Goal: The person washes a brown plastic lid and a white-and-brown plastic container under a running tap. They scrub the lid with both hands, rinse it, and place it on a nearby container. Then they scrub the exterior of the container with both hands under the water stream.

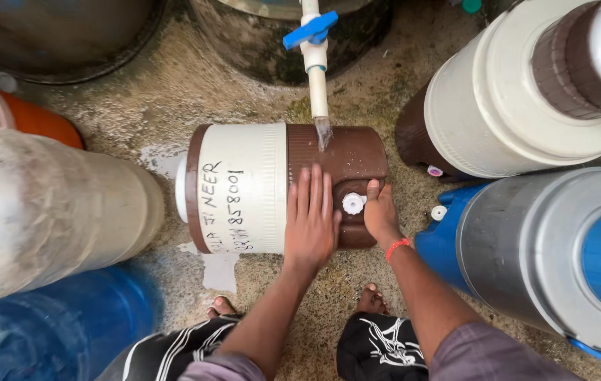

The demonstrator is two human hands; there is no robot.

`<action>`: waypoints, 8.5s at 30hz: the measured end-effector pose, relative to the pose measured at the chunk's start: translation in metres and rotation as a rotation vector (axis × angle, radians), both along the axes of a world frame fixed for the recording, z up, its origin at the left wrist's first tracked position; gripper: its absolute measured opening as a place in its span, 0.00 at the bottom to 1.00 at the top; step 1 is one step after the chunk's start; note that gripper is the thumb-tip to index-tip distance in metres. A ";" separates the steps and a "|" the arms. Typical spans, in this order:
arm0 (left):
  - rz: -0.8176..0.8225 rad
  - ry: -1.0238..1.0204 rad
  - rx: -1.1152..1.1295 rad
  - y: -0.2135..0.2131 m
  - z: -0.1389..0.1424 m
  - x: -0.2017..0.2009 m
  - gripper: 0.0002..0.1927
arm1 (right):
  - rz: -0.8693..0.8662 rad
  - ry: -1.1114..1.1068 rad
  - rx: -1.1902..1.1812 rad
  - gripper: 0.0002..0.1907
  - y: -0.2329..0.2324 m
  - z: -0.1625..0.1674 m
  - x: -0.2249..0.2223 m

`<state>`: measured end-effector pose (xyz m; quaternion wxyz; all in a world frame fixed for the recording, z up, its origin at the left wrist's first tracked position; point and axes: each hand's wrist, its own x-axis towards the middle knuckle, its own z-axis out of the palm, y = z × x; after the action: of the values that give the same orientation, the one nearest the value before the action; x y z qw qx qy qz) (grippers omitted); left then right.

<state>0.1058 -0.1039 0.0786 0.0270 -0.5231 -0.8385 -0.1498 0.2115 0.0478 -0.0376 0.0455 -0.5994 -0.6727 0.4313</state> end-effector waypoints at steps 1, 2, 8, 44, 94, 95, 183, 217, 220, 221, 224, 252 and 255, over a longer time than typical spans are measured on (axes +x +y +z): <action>-0.020 -0.009 -0.050 -0.012 0.005 0.007 0.37 | 0.021 0.009 -0.019 0.36 0.001 0.000 0.001; -0.039 -0.017 -0.096 -0.020 0.010 0.011 0.37 | 0.041 0.019 -0.033 0.36 0.004 0.002 0.001; -0.130 -0.248 -0.590 -0.023 0.036 -0.005 0.37 | 0.369 -0.560 -0.079 0.30 0.014 0.079 0.009; 1.133 -1.485 0.233 -0.081 -0.022 -0.210 0.48 | -0.121 -0.033 -0.460 0.49 0.048 0.089 -0.018; 0.083 -0.375 -0.859 0.025 0.046 -0.047 0.40 | 0.448 -0.394 0.506 0.26 0.028 0.133 -0.070; 0.092 -0.357 -0.856 0.027 0.047 -0.043 0.40 | 0.472 -0.435 0.547 0.28 0.021 0.133 -0.074; 0.781 -0.425 -0.449 0.010 0.059 -0.168 0.62 | -0.213 0.357 -0.098 0.39 0.058 0.093 -0.044; 0.245 -0.443 -0.650 0.033 0.039 -0.105 0.37 | 0.742 -0.456 0.542 0.32 -0.043 0.137 -0.104; 0.248 -0.366 -0.547 0.030 0.034 -0.115 0.38 | 0.972 -0.244 0.633 0.34 -0.038 0.149 -0.101; 0.255 -0.339 -0.497 0.030 0.031 -0.116 0.39 | 0.977 -0.156 0.610 0.33 -0.027 0.154 -0.098; 0.260 -0.175 -0.347 0.033 0.021 -0.106 0.35 | 0.829 -0.210 0.449 0.37 0.000 0.159 -0.097; 0.196 -0.237 -0.448 0.041 0.015 -0.133 0.30 | 0.949 -0.438 0.637 0.26 0.000 0.162 -0.097; 0.176 -0.240 -0.457 0.041 0.014 -0.130 0.31 | 0.682 -0.395 0.521 0.29 0.016 0.166 -0.089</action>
<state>-0.0239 -0.0628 0.0929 -0.1782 -0.4191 -0.8902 -0.0146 0.1225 0.0643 0.1282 -0.0787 -0.3832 -0.9129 0.1164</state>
